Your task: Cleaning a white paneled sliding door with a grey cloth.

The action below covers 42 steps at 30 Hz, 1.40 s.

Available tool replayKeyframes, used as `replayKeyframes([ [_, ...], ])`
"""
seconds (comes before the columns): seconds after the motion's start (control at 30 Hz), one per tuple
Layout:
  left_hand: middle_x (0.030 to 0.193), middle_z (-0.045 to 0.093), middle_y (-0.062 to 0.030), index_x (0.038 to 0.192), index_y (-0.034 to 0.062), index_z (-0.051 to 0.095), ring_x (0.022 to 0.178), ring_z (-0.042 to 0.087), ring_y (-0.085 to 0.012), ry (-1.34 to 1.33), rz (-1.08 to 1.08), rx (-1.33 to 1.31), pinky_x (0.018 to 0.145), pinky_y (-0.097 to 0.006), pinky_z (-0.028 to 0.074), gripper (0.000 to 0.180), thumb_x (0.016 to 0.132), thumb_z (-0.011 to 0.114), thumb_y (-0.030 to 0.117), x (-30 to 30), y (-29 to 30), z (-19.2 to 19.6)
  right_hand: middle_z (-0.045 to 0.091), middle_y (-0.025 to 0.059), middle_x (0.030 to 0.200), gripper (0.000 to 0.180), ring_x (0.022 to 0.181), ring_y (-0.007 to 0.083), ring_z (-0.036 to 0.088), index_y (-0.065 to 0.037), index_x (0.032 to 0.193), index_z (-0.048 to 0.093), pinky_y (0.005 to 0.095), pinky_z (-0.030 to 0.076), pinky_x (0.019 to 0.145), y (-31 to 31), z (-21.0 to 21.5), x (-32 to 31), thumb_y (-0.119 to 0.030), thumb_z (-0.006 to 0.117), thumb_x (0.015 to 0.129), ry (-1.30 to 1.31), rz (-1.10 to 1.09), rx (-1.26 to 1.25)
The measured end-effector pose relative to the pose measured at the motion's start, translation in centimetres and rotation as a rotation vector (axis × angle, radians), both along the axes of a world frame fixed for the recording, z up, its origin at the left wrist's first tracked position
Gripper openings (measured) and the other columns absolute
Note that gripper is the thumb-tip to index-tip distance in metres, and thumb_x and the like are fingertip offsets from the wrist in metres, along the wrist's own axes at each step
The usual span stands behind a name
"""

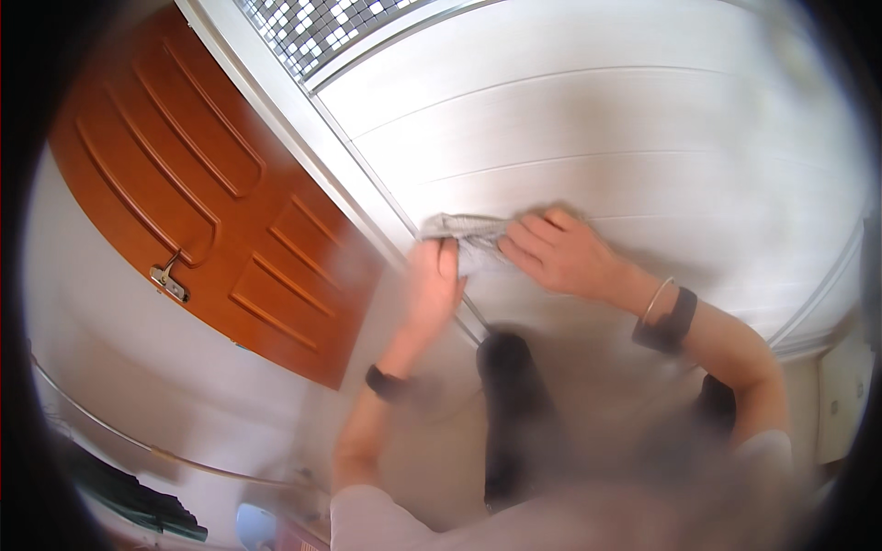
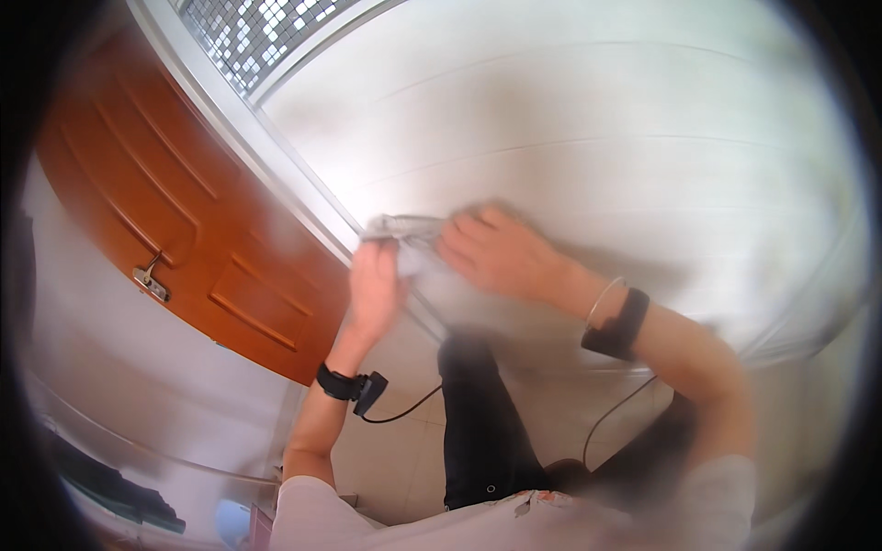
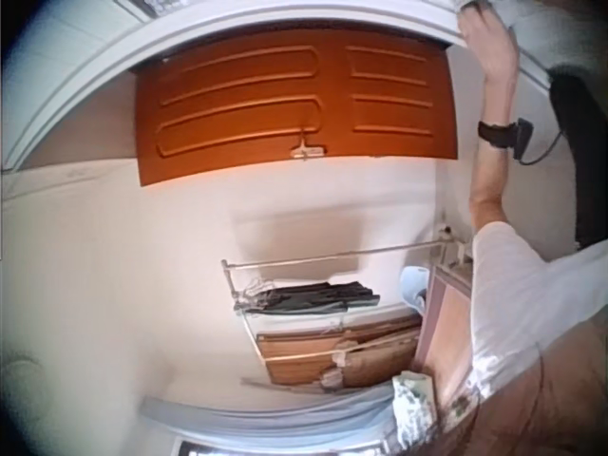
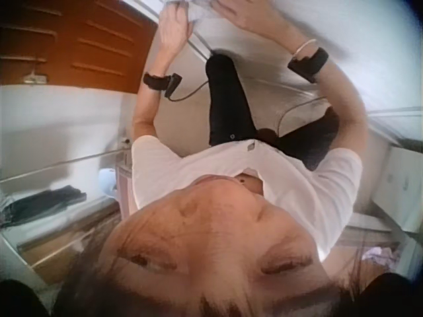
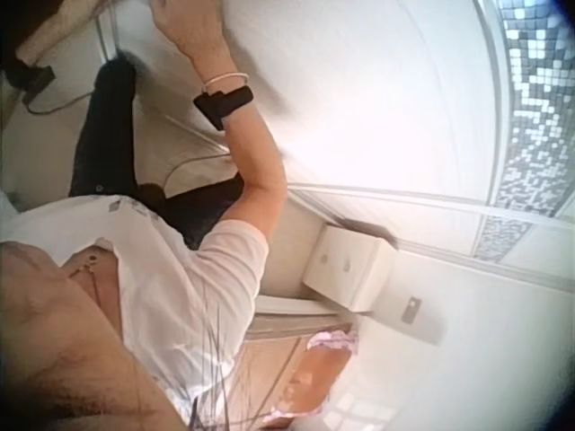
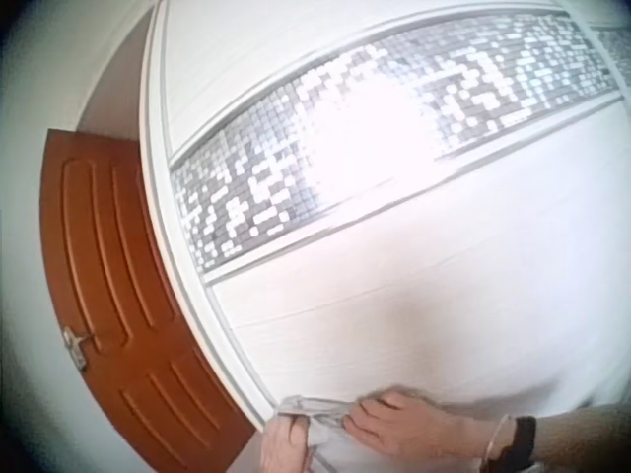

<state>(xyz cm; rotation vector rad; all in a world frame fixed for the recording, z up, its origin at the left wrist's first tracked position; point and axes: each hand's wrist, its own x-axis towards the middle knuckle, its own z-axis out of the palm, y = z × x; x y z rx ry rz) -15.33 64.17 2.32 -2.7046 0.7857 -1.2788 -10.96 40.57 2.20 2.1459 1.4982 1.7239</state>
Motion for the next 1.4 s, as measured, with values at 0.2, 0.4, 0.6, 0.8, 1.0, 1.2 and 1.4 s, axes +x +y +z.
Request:
replayKeyframes([
  [0.2, 0.114, 0.051, -0.02, 0.12, 0.0012, 0.053, 0.102, 0.05, -0.0381, -0.506, 0.016, -0.142, 0.088, -0.044, 0.044, 0.058, 0.065, 0.069, -0.002, 2.6, -1.5, 14.3, 0.057, 0.0047, 0.093, 0.02, 0.092, 0.0215, 0.056, -0.009, 0.093, 0.061, 0.0358, 0.043, 0.075, 0.0, 14.6, 1.4, -0.014, 0.06, 0.074, -0.225, 0.067, 0.311],
  [0.4, 0.111, 0.049, -0.0238, 0.119, -0.0057, 0.049, 0.095, 0.049, -0.04, -0.459, -0.108, -0.068, 0.082, -0.046, 0.043, 0.064, 0.059, 0.071, -0.001, 4.1, -2.9, 11.2, 0.06, 0.0078, 0.102, 0.03, 0.094, 0.0237, 0.057, -0.007, 0.103, 0.063, 0.0364, 0.044, 0.077, -1.5, 11.4, 1.7, -0.012, 0.061, 0.073, -0.201, 0.04, 0.384],
  [0.6, 0.105, 0.053, -0.0196, 0.113, -0.0054, 0.055, 0.093, 0.053, -0.0376, -0.075, -0.198, 0.012, 0.081, -0.045, 0.044, 0.065, 0.053, 0.078, 0.006, 1.4, -2.4, -0.6, 0.058, 0.0101, 0.108, 0.035, 0.097, 0.0246, 0.057, -0.006, 0.107, 0.063, 0.0374, 0.045, 0.083, -3.2, 0.4, -0.2, -0.008, 0.061, 0.073, 0.086, 0.02, 0.009],
  [0.8, 0.112, 0.054, -0.0185, 0.116, 0.0003, 0.056, 0.099, 0.052, -0.0366, -0.447, 0.016, -0.015, 0.085, -0.045, 0.044, 0.064, 0.056, 0.075, 0.003, 3.2, -2.2, 10.9, 0.059, 0.0058, 0.102, 0.028, 0.097, 0.0221, 0.056, -0.009, 0.103, 0.063, 0.0352, 0.043, 0.079, -2.3, 10.8, 1.9, -0.012, 0.059, 0.076, -0.183, 0.033, 0.221],
  [1.0, 0.124, 0.047, -0.0229, 0.123, -0.002, 0.05, 0.107, 0.047, -0.0403, -0.589, -0.145, -0.141, 0.091, -0.046, 0.042, 0.061, 0.064, 0.066, -0.003, 5.0, -4.2, 15.2, 0.059, 0.0091, 0.112, 0.045, 0.101, 0.0265, 0.056, -0.009, 0.114, 0.061, 0.0371, 0.043, 0.082, -2.3, 14.6, 2.1, -0.002, 0.064, 0.07, -0.149, 0.031, 0.36],
  [1.2, 0.113, 0.051, -0.0277, 0.115, -0.0079, 0.054, 0.099, 0.052, -0.0448, -0.039, -0.123, 0.091, 0.088, -0.051, 0.044, 0.05, 0.068, 0.066, 0.006, 4.3, -2.7, -3.8, 0.059, 0.0079, 0.113, 0.034, 0.095, 0.0236, 0.058, -0.009, 0.108, 0.065, 0.0394, 0.045, 0.081, -5.6, -2.0, 1.6, -0.011, 0.062, 0.074, 0.036, -0.026, -0.02],
  [1.4, 0.105, 0.054, -0.02, 0.106, -0.0028, 0.058, 0.092, 0.053, -0.0382, -0.075, -0.179, 0.05, 0.08, -0.048, 0.044, 0.042, 0.067, 0.069, 0.008, 4.6, -8.7, 3.2, 0.06, 0.0065, 0.112, 0.036, 0.097, 0.023, 0.059, -0.01, 0.112, 0.065, 0.0374, 0.046, 0.083, -10.7, 2.7, 0.1, -0.009, 0.063, 0.075, 0.092, -0.122, 0.066],
])
